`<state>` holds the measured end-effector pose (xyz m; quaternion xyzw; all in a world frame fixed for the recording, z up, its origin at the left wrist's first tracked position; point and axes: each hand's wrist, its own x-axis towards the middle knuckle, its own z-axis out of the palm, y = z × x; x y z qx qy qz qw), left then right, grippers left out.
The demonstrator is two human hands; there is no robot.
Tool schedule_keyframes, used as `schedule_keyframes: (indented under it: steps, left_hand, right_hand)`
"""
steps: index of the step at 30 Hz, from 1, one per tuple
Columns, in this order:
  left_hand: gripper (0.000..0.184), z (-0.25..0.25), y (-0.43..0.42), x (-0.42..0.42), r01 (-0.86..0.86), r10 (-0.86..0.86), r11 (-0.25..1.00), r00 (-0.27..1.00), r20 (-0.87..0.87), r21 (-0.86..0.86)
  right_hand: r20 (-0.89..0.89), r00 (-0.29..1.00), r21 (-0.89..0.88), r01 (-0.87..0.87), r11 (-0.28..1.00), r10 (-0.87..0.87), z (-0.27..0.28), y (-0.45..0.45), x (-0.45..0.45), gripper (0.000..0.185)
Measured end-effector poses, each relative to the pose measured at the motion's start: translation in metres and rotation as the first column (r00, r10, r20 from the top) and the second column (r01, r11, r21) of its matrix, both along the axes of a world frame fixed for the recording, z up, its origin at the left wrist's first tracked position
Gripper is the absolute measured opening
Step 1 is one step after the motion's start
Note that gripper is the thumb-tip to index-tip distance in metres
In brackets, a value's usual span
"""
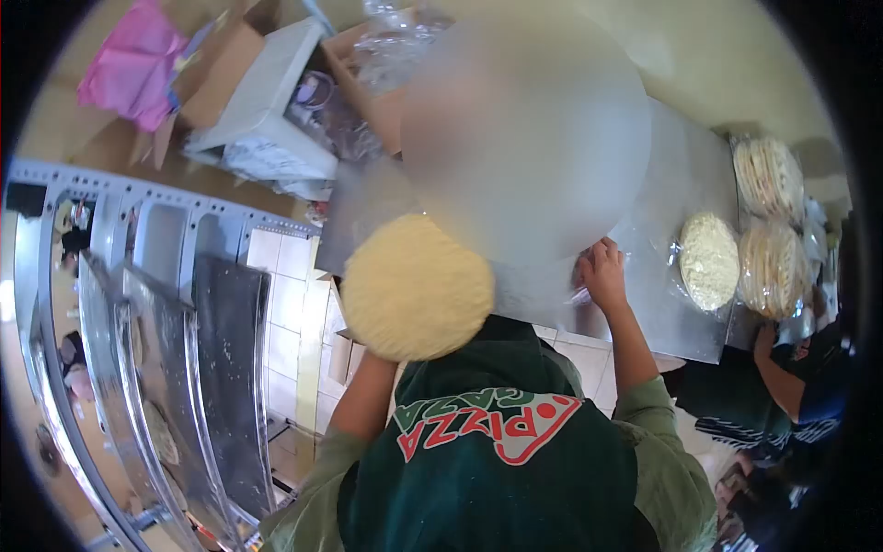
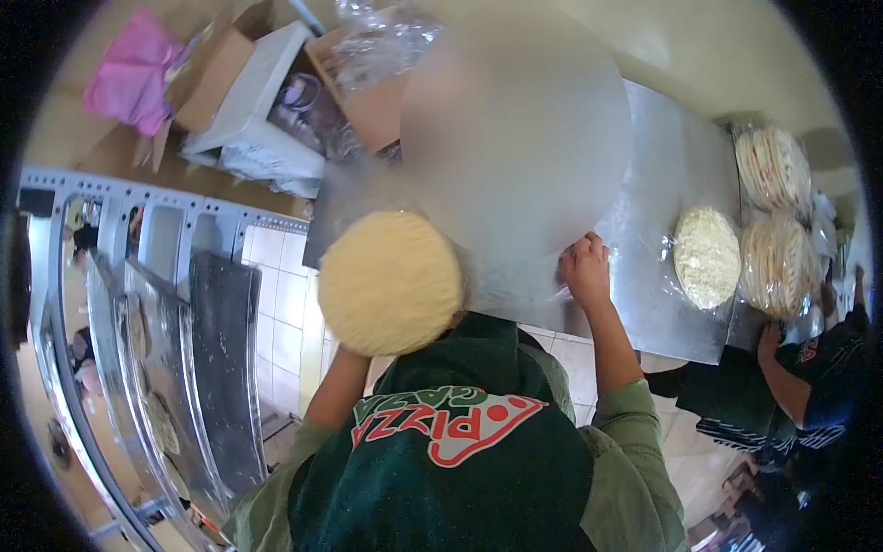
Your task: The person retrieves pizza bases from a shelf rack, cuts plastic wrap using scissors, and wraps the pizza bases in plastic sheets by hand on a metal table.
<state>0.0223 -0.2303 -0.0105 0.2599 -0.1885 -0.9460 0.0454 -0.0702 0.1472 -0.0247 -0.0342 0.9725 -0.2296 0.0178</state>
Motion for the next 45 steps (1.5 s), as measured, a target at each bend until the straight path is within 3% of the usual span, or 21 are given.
schedule_keyframes:
  steps: [5, 12, 14, 17, 20, 22, 23, 24, 25, 26, 27, 28, 29, 30, 32, 35, 38, 41, 43, 44, 45]
  left_hand:
    - [0.059, -0.043, 0.104, -0.078, 0.389, -0.332, 0.862, 0.918, -0.218, 0.325]
    - [0.059, -0.065, 0.143, -0.097, 0.661, -0.402, 0.624, 0.729, -0.554, 0.417]
    - [0.059, -0.059, 0.135, -0.094, 0.639, -0.427, 0.663, 0.751, -0.503, 0.390]
    - [0.058, -0.039, 0.104, -0.091, 0.400, -0.432, 0.889, 0.893, 0.122, 0.221]
    - [0.058, -0.066, 0.056, -0.098, 0.188, -0.193, 0.980, 0.977, 0.088, 0.065]
    - [0.052, -0.044, 0.026, -0.105, 0.163, -0.141, 0.974, 0.980, 0.143, -0.160]
    - [0.049, -0.045, 0.006, -0.109, 0.198, -0.160, 0.847, 0.980, 0.117, -0.494]
    - [0.047, -0.048, -0.016, -0.115, 0.195, -0.186, 0.611, 0.977, 0.100, -0.767]
    - [0.049, -0.035, -0.037, -0.120, 0.109, -0.169, 0.253, 0.983, 0.067, -0.961]
    - [0.051, -0.023, -0.056, -0.126, 0.003, -0.165, -0.148, 0.986, 0.028, -0.989]
    - [0.048, -0.024, -0.072, -0.131, 0.025, -0.171, -0.358, 0.981, 0.091, -0.934]
    - [0.045, -0.026, -0.087, -0.137, 0.038, -0.167, -0.552, 0.974, 0.155, -0.833]
    - [0.043, -0.028, -0.099, -0.141, 0.039, -0.152, -0.720, 0.965, 0.212, -0.693]
    - [0.039, -0.027, -0.108, -0.145, 0.089, -0.188, -0.741, 0.924, 0.334, -0.665]
    - [0.034, -0.024, -0.121, -0.151, 0.176, -0.238, -0.790, 0.795, 0.558, -0.587]
    - [0.032, -0.029, -0.139, -0.157, 0.352, -0.394, -0.462, 0.741, 0.544, -0.814]
    - [0.030, -0.025, -0.180, -0.167, 0.638, -0.495, -0.269, 0.551, 0.672, -0.722]
    - [0.023, 0.035, -0.191, -0.164, 0.811, -0.590, 0.123, 0.523, 0.615, -0.571]
    - [0.019, 0.079, -0.151, -0.147, 0.531, -0.527, 0.602, 0.826, 0.202, -0.596]
    - [0.017, 0.088, -0.125, -0.140, 0.341, -0.401, 0.791, 0.916, -0.008, -0.508]
    - [0.018, 0.070, -0.105, -0.136, 0.221, -0.344, 0.706, 0.938, -0.053, -0.673]
  right_hand:
    - [-0.026, 1.000, -0.091, -0.004, 0.996, 0.002, -0.006, 0.007, 0.000, 0.043]
    - [0.001, 0.998, -0.223, 0.054, 0.973, -0.055, 0.000, 0.009, -0.002, 0.034]
    - [-0.021, 0.999, -0.208, 0.042, 0.977, -0.048, -0.002, 0.010, -0.001, 0.035]
    - [-0.036, 0.998, -0.171, 0.035, 0.985, -0.042, -0.003, 0.009, 0.000, 0.037]
    - [-0.065, 0.997, -0.132, 0.027, 0.991, -0.036, -0.010, 0.009, 0.001, 0.037]
    - [-0.068, 0.994, -0.073, 0.083, 0.994, -0.088, -0.005, 0.001, 0.003, 0.037]
    - [-0.060, 0.988, -0.029, 0.143, 0.989, -0.145, 0.001, -0.009, 0.005, 0.037]
    - [-0.053, 0.978, 0.013, 0.204, 0.979, -0.203, 0.007, -0.022, 0.008, 0.037]
    - [-0.103, 0.989, 0.037, 0.106, 0.994, -0.101, 0.013, -0.040, 0.014, 0.039]
    - [-0.148, 0.989, 0.067, 0.009, 0.998, 0.001, 0.019, -0.064, 0.021, 0.042]
    - [0.113, 0.986, -0.037, -0.120, 0.992, 0.123, 0.015, -0.103, 0.027, 0.046]
    - [-0.027, 0.944, -0.036, -0.330, 0.943, 0.329, 0.035, -0.147, 0.050, 0.057]
    - [-0.039, 0.814, -0.143, -0.579, 0.803, 0.580, 0.033, -0.184, 0.060, 0.061]
    - [-0.050, 0.686, 0.042, -0.725, 0.687, 0.726, 0.024, -0.216, 0.073, 0.059]
    - [-0.248, 0.621, 0.174, -0.726, 0.665, 0.744, -0.004, -0.264, 0.087, 0.047]
    - [-0.058, 0.560, -0.005, -0.828, 0.560, 0.827, -0.012, -0.304, 0.082, 0.031]
    - [-0.170, 0.605, -0.184, -0.795, 0.579, 0.778, 0.001, -0.319, 0.087, 0.015]
    - [-0.095, 0.810, -0.650, -0.491, 0.581, 0.578, 0.047, -0.311, 0.092, 0.010]
    - [0.050, 0.972, -0.798, -0.099, 0.595, 0.228, 0.049, -0.281, 0.095, 0.010]
    - [0.270, 0.959, -0.959, 0.260, 0.110, 0.085, 0.028, -0.265, 0.096, 0.009]
    - [0.276, 0.957, -0.958, 0.281, 0.054, -0.085, 0.042, -0.239, 0.090, 0.003]
